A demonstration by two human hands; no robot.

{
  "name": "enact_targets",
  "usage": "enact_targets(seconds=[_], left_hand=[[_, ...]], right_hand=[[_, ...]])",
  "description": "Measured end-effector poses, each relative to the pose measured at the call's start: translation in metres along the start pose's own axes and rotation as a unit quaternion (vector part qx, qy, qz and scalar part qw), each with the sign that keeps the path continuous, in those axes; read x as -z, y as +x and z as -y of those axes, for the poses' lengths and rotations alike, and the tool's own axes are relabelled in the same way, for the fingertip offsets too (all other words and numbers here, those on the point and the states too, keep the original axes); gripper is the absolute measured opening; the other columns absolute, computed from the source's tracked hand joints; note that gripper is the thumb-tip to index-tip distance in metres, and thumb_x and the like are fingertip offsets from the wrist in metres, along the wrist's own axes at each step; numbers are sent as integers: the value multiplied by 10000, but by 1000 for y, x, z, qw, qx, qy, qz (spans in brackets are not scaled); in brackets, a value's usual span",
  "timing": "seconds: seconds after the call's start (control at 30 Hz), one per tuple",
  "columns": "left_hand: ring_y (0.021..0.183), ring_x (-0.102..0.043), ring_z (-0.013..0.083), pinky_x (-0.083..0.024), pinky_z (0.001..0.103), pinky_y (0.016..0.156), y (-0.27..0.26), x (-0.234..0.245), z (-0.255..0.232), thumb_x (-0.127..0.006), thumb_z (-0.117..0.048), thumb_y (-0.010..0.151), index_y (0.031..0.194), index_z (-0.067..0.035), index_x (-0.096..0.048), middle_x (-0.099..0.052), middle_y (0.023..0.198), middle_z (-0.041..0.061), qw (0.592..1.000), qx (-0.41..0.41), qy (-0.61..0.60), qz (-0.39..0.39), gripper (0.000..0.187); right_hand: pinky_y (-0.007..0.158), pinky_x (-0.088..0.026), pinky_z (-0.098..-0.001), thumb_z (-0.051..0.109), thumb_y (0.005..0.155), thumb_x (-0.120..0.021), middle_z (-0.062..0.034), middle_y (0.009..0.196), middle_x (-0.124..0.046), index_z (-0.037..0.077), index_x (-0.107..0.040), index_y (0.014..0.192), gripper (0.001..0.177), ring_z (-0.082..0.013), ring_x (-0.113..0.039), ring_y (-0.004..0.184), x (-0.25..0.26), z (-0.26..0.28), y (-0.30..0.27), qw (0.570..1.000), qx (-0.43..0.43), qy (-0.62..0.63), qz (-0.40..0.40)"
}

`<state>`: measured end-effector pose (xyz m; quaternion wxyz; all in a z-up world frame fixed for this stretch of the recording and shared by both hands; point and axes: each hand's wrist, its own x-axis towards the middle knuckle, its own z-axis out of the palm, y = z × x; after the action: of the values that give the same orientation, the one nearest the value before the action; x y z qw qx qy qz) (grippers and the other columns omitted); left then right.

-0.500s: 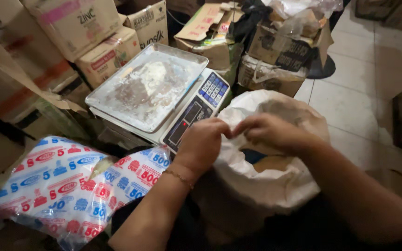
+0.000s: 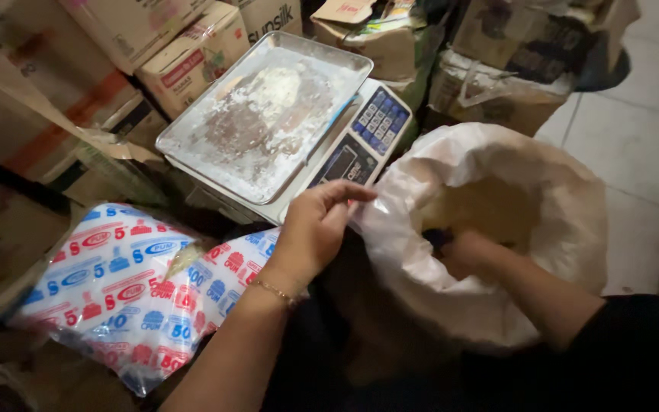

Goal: The person scoops a beige powder from a large sack into small plastic bags using a blue scoop, places each bag on a digital scale to check the weight, and adjusts the contents as needed. The process is repeated multiple times to produce uniformly weighed portions.

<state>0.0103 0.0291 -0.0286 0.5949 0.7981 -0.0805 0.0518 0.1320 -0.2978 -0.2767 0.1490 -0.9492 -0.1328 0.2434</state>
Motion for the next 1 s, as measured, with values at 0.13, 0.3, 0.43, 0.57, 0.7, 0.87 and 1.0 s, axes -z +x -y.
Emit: enact_targets(seconds=[0.13,0.3,0.43,0.57,0.7,0.87,1.0], left_hand=[[937,-693,88,-521,247,890,-6,0,10,-460,-2,884,1072,-37,-795,-799,930,72,999,-10,16,35,386],[701,-632,59,-531,220,684,-2,-13,18,-454,-3,841,1054,-62,-798,-779,840,28,993,100,-11,55,409],[642,-587,35,-500,203,623,3,-21,21,-472,-4,856,1050,-69,-801,-750,786,4,995,76,-17,64,387],[606,-537,29,-463,204,571,9,-26,27,-468,6,853,1052,-76,-804,-710,734,-1,993,87,-28,76,399],[670,-580,29,-484,206,643,10,-29,35,-468,8,860,1062,-65,-801,-734,793,10,995,57,-37,73,397],[702,-618,49,-525,213,697,12,-32,38,-462,3,843,1046,-60,-792,-789,892,33,991,92,-56,84,392],[720,-620,72,-518,230,711,14,-33,36,-475,-1,855,1053,-62,-800,-786,875,71,992,96,-25,83,386]], right_hand=[[805,-569,-413,268,800,-788,-164,985,-757,66,-762,1091,355,-305,-713,876,-32,36,23,998,29,41,35],[798,-570,-417,256,805,-781,-164,982,-752,58,-749,1102,359,-307,-710,871,-18,19,55,989,-26,103,-101],[793,-571,-420,247,808,-775,-165,980,-747,51,-739,1111,363,-309,-708,868,22,-40,72,950,-194,119,-212],[788,-571,-424,237,812,-769,-166,978,-743,44,-728,1120,366,-310,-706,864,31,-72,79,946,-246,122,-172],[783,-572,-427,228,816,-763,-166,976,-738,38,-718,1129,369,-312,-703,861,29,-64,95,953,-235,128,-141],[776,-573,-432,216,821,-756,-167,974,-733,30,-705,1140,374,-314,-700,856,34,-31,119,964,-191,141,-117],[771,-574,-435,207,824,-750,-168,972,-728,23,-694,1149,378,-316,-698,853,43,-13,132,965,-170,152,-129]])
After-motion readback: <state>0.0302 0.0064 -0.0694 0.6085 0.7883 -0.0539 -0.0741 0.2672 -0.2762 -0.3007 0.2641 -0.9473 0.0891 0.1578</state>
